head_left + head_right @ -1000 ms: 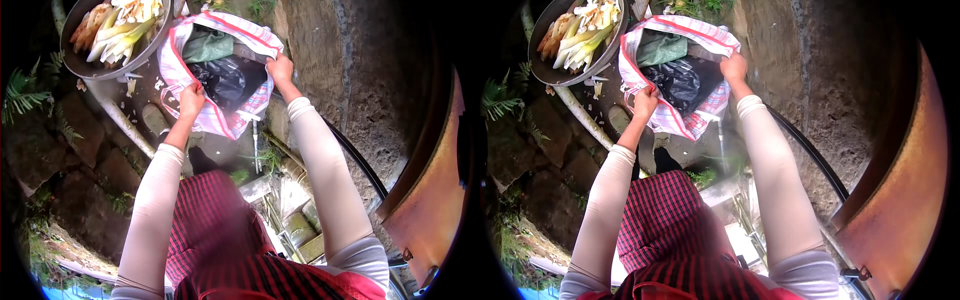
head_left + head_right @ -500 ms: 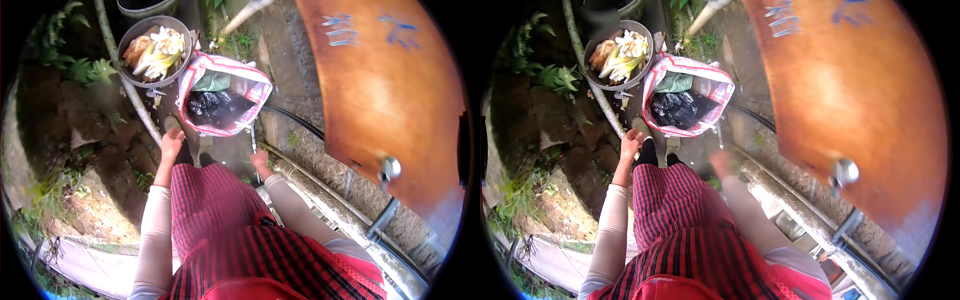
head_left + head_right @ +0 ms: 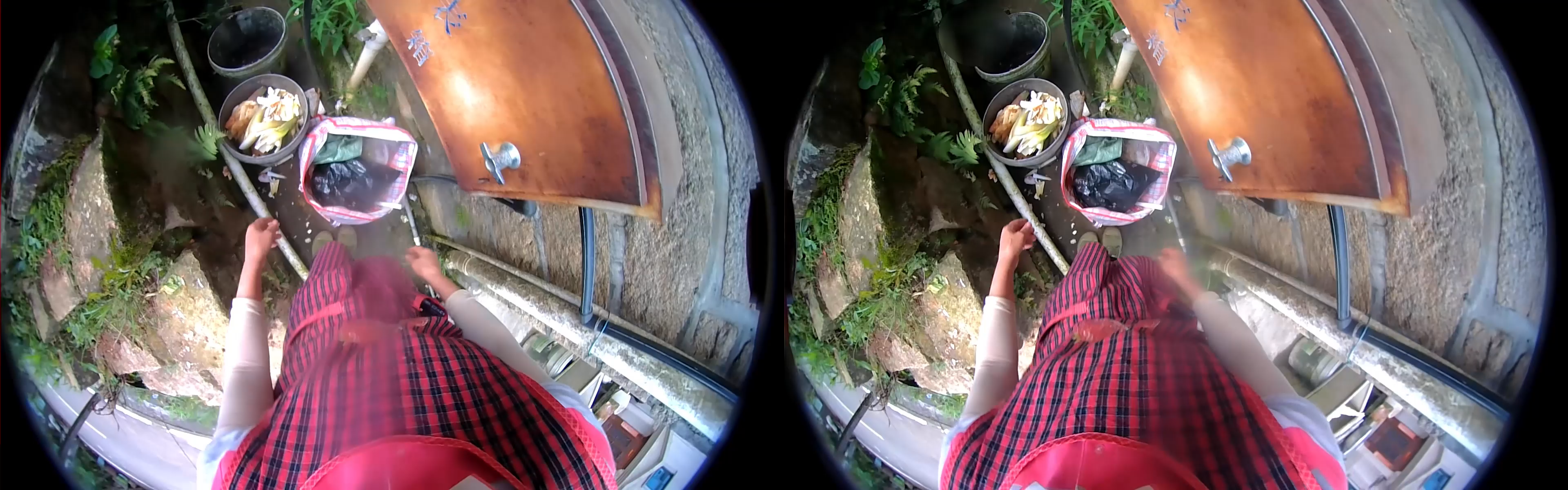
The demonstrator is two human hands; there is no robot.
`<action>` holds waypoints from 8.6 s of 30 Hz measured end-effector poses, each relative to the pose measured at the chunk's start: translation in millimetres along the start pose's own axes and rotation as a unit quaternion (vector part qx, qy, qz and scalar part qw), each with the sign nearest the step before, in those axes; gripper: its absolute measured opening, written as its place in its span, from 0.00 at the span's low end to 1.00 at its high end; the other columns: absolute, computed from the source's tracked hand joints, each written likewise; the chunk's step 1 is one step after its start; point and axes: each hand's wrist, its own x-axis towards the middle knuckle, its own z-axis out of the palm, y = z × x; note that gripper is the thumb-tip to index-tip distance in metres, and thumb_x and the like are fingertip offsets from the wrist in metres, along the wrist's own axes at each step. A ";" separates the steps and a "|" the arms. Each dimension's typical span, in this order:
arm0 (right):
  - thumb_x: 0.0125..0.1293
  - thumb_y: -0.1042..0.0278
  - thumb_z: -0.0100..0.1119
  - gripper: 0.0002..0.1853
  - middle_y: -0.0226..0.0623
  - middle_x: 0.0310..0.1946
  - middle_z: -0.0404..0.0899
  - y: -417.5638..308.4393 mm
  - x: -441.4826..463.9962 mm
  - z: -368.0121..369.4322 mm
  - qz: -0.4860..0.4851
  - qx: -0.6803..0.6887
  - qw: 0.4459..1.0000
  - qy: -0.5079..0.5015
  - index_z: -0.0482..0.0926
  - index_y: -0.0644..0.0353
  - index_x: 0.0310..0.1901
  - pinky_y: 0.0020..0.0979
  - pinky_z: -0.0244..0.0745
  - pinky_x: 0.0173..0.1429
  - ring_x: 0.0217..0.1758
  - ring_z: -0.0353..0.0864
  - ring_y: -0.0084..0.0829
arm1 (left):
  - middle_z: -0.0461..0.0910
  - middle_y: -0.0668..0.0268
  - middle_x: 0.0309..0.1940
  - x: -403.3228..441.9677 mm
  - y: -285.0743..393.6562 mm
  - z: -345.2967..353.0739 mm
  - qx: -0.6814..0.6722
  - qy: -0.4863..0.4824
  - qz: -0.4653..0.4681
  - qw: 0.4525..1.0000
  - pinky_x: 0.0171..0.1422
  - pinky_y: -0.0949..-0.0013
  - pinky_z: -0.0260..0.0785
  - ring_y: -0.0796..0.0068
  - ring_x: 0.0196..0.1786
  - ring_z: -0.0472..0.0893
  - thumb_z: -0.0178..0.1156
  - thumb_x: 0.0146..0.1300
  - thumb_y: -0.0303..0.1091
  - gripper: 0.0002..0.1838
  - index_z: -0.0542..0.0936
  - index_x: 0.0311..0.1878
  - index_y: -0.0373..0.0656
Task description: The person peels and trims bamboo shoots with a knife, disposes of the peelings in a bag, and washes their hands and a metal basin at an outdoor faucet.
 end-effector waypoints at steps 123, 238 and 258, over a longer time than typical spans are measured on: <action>0.55 0.69 0.58 0.12 0.43 0.29 0.82 598.9 -922.6 -92.7 0.759 0.559 -0.071 0.327 0.75 0.65 0.40 0.41 0.76 0.36 0.34 0.83 0.36 | 0.80 0.59 0.42 -1108.2 -109.1 1373.0 0.683 -0.724 0.096 0.021 0.37 0.75 0.74 0.74 0.38 0.81 0.56 0.66 0.36 0.20 0.71 0.57 0.36; 0.69 0.61 0.31 0.29 0.57 0.67 0.53 714.5 -866.3 -60.8 0.743 0.510 -0.027 0.433 0.52 0.74 0.66 0.42 0.46 0.73 0.72 0.51 0.49 | 0.80 0.61 0.46 -1102.0 -404.5 924.2 0.755 -0.640 -0.131 -0.055 0.53 0.69 0.70 0.72 0.48 0.78 0.55 0.66 0.45 0.22 0.77 0.48 0.32; 0.68 0.68 0.41 0.16 0.51 0.49 0.76 726.0 -854.4 -113.2 0.705 0.251 -0.125 0.652 0.76 0.70 0.47 0.42 0.59 0.66 0.59 0.70 0.44 | 0.79 0.55 0.47 -1122.3 -383.0 938.3 0.482 -0.619 0.400 -0.474 0.48 0.54 0.71 0.55 0.47 0.79 0.49 0.63 0.40 0.18 0.77 0.50 0.40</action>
